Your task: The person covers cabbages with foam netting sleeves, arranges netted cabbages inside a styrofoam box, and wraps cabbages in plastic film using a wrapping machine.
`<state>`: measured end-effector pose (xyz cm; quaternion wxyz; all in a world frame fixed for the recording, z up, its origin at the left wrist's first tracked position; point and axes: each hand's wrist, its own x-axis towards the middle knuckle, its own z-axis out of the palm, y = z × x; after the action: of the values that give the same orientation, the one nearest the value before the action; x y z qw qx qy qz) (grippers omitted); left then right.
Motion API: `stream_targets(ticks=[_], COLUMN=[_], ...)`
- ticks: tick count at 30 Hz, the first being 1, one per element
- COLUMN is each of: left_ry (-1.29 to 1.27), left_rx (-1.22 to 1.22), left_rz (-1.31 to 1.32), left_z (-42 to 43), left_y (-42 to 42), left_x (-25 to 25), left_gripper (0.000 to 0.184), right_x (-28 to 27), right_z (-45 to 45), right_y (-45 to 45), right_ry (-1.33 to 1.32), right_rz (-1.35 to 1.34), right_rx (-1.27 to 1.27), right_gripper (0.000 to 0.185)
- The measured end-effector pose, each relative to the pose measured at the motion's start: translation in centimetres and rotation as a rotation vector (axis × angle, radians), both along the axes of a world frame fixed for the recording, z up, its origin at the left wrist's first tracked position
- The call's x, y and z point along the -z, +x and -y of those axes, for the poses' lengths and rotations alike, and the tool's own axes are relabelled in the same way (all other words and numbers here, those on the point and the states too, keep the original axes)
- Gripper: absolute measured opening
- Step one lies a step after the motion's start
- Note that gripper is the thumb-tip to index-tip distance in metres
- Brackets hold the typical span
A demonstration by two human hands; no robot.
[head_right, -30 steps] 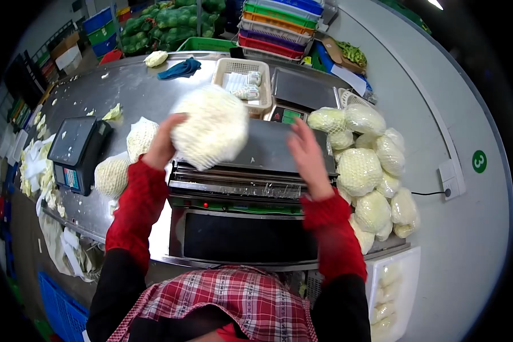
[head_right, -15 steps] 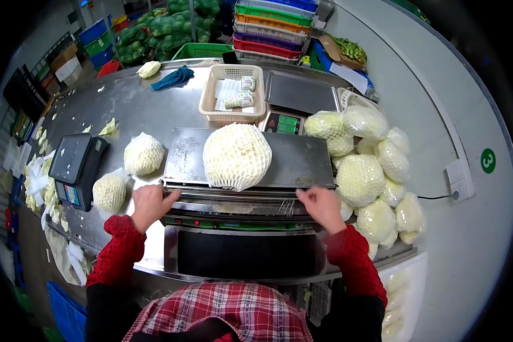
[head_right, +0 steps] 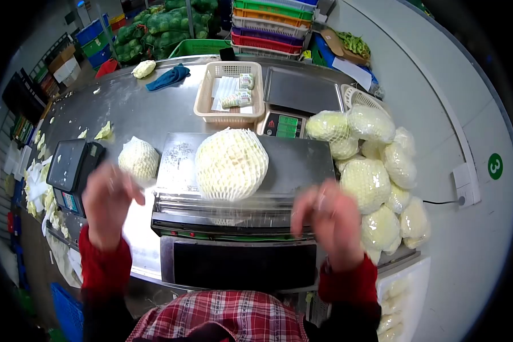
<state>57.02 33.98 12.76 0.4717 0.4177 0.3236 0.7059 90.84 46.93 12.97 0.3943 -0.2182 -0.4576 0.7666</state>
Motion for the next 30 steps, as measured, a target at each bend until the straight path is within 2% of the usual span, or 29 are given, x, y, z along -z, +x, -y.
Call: stream_targets(ticks=[1,2,3,4,5,6,8,9,10,11,12,13,14,16,18,19,20,21,22,24,25,26,28,29,30], left_ry=[0.036,0.081,0.072,0.052,-0.238,-0.524,-0.169,-0.177,0.013,0.220,0.227,0.300,0.373,0.401,0.243,0.123,0.144,0.039,-0.068,-0.377,-0.354,-0.385,-0.656,-0.819,-0.824], left_rx=[-0.175,-0.345,-0.380,-0.417,-0.315,-0.210,-0.239,-0.230,-0.225,-0.218,-0.221,-0.284,-0.350,-0.394,-0.295,-0.182,-0.102,0.011,0.121,0.381,0.418,0.531,0.465,0.568,0.571], left_rz=[0.021,0.037,-0.283,-0.597,-0.757,-0.910,-0.890,-0.899,-1.187,-1.465,-1.469,-1.639,-1.806,-1.749,-1.434,-1.320,-1.265,-1.238,-1.199,-0.938,-0.714,-0.660,-0.095,0.129,0.136], left_z=[-3.6,-7.2,-11.2,-14.5,-15.8,-16.2,-14.2,-13.7,-12.8,-12.1,-12.2,-12.6,-12.8,-13.0,-11.9,-10.2,-8.1,-5.7,-3.3,1.8,4.2,6.2,10.4,13.8,15.0], left_y=[0.5,0.4,-1.6,-3.1,-3.2,-3.0,-1.7,-1.7,-1.5,-1.4,-1.6,-1.9,-1.9,-1.6,-0.8,-0.5,0.0,0.7,1.4,2.5,3.4,3.8,6.7,5.4,6.0], left_x=[-0.6,-0.6,2.5,7.2,11.1,13.4,15.1,14.5,13.3,12.7,12.8,13.0,13.1,12.5,12.7,11.1,8.6,6.8,5.8,6.4,8.5,10.1,12.8,16.6,16.5], left_gripper=[0.028,0.026,0.024,0.023,0.020,0.018,0.026,0.026,0.036,0.048,0.048,0.055,0.064,0.062,0.062,0.063,0.064,0.065,0.066,0.066,0.064,0.064,0.063,0.062,0.062], right_x=[0.0,1.1,3.3,7.1,12.4,15.3,16.6,15.7,15.3,15.4,15.2,14.7,14.6,14.5,12.8,10.5,8.4,6.8,5.5,6.2,8.0,9.8,10.8,13.4,12.3], right_z=[-2.6,-5.6,-8.5,-10.7,-12.6,-12.6,-11.6,-11.0,-10.6,-10.3,-10.4,-10.6,-10.8,-10.4,-9.4,-7.9,-6.2,-4.2,-1.9,2.0,3.9,5.6,7.1,9.5,10.8], right_y=[-1.8,-4.2,-6.3,-7.4,-7.5,-7.9,-8.0,-7.8,-7.3,-7.0,-6.8,-6.7,-7.0,-7.8,-6.7,-5.7,-4.7,-3.7,-2.6,-0.2,0.9,1.9,3.9,5.4,5.3], right_ry=[0.032,0.112,0.191,0.216,0.234,0.108,-0.043,0.047,0.137,0.130,0.625,1.129,1.144,1.151,1.085,0.967,0.830,0.887,0.769,0.544,0.508,0.455,-0.131,-0.364,-0.548], right_rz=[-0.327,-0.227,-0.126,-0.002,0.237,0.160,0.029,0.054,0.082,0.081,0.358,0.635,0.629,0.603,0.605,0.586,0.569,0.584,0.651,0.656,0.631,0.564,0.762,0.533,0.481], right_rx=[0.074,0.239,0.403,0.388,0.339,0.284,0.159,0.103,0.045,0.045,0.064,0.089,0.100,0.139,0.106,-0.023,-0.159,-0.203,-0.319,-0.490,-0.513,-0.570,-0.791,-0.524,-0.382], right_gripper=[0.014,0.015,0.018,0.020,0.018,0.015,0.013,0.021,0.030,0.030,0.040,0.050,0.050,0.061,0.061,0.062,0.063,0.066,0.067,0.065,0.063,0.055,0.052,0.050,0.050])
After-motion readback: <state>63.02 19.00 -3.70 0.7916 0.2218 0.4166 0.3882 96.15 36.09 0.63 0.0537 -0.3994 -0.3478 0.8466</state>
